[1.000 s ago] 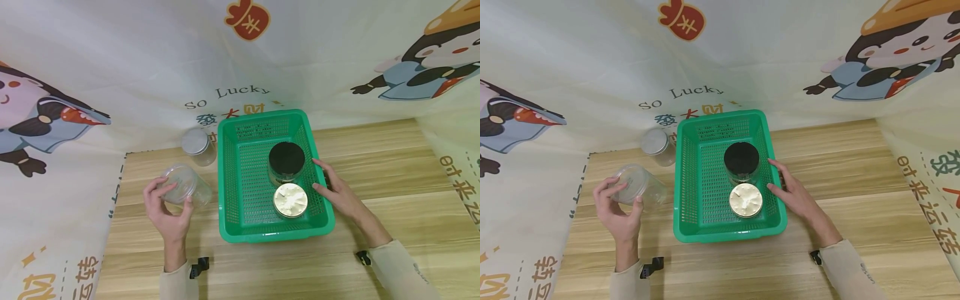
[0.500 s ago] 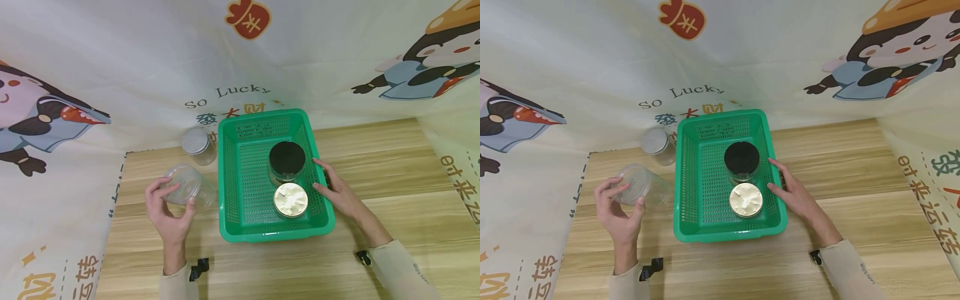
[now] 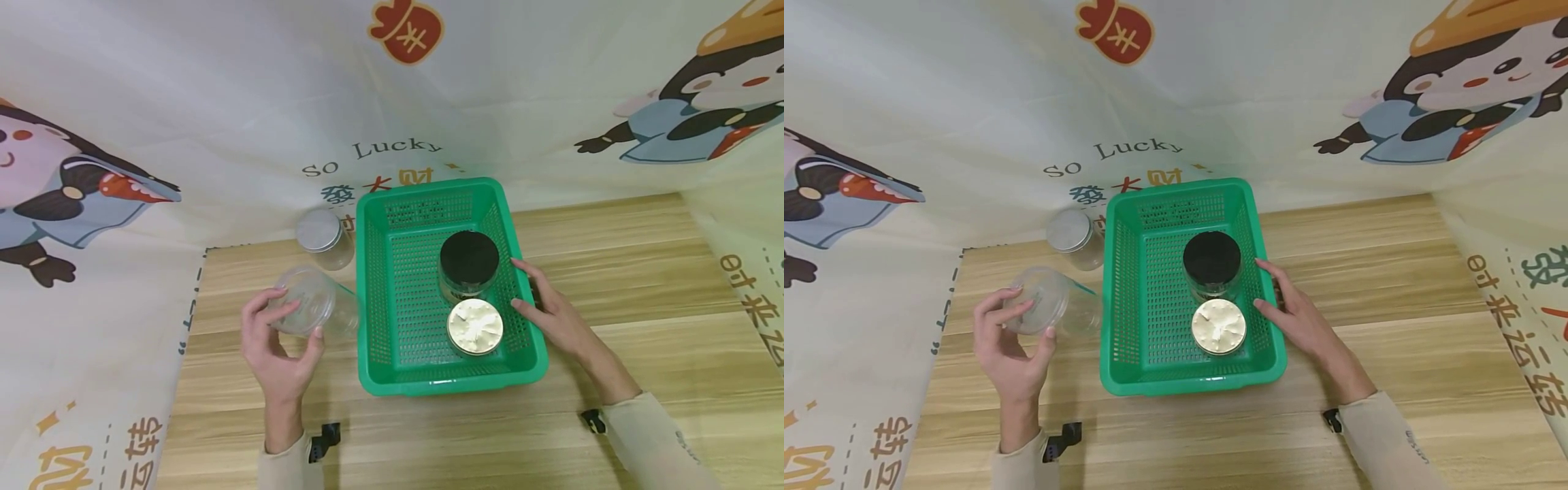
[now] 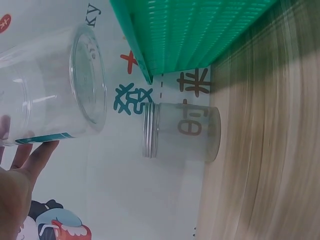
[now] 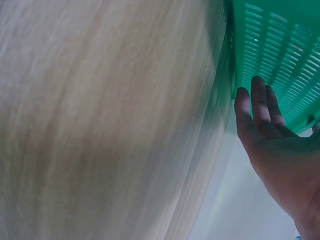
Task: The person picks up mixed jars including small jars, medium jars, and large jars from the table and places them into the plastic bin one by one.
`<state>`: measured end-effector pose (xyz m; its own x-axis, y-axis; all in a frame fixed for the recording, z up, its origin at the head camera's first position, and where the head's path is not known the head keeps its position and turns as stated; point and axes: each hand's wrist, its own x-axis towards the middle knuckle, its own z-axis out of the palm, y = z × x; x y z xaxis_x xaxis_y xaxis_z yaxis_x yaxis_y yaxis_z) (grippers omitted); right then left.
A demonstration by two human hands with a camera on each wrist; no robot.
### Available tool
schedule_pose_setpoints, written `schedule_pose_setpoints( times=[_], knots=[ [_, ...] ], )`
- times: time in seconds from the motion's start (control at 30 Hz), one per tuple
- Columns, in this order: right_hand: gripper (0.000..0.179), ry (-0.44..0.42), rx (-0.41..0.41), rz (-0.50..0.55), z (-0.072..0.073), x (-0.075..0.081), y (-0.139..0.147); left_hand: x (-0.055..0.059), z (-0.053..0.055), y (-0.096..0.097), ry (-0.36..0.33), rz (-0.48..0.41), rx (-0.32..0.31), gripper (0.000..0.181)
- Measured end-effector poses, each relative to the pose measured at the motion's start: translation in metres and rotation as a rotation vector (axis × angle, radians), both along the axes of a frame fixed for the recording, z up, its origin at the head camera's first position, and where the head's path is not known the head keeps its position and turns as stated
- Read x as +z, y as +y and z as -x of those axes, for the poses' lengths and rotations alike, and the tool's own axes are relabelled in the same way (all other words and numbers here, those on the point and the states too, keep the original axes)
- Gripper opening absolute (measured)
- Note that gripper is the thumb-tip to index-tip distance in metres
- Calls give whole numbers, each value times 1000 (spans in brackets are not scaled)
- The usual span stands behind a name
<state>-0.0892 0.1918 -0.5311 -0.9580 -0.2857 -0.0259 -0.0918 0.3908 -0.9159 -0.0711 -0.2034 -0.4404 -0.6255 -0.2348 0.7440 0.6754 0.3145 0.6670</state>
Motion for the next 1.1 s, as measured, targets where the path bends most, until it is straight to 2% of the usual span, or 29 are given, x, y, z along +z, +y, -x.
schedule_pose_setpoints(
  times=[0.43,0.7,1.1],
  knots=[
    [67,-11,0,11,-1,0,0,-6,2,5,14,16,-102,39],
    [69,-20,-5,4,-1,1,0,-4,4,11,14,34,-124,39],
    [70,-46,-9,-8,-2,2,-1,-3,4,22,37,112,-163,37]
  ],
)
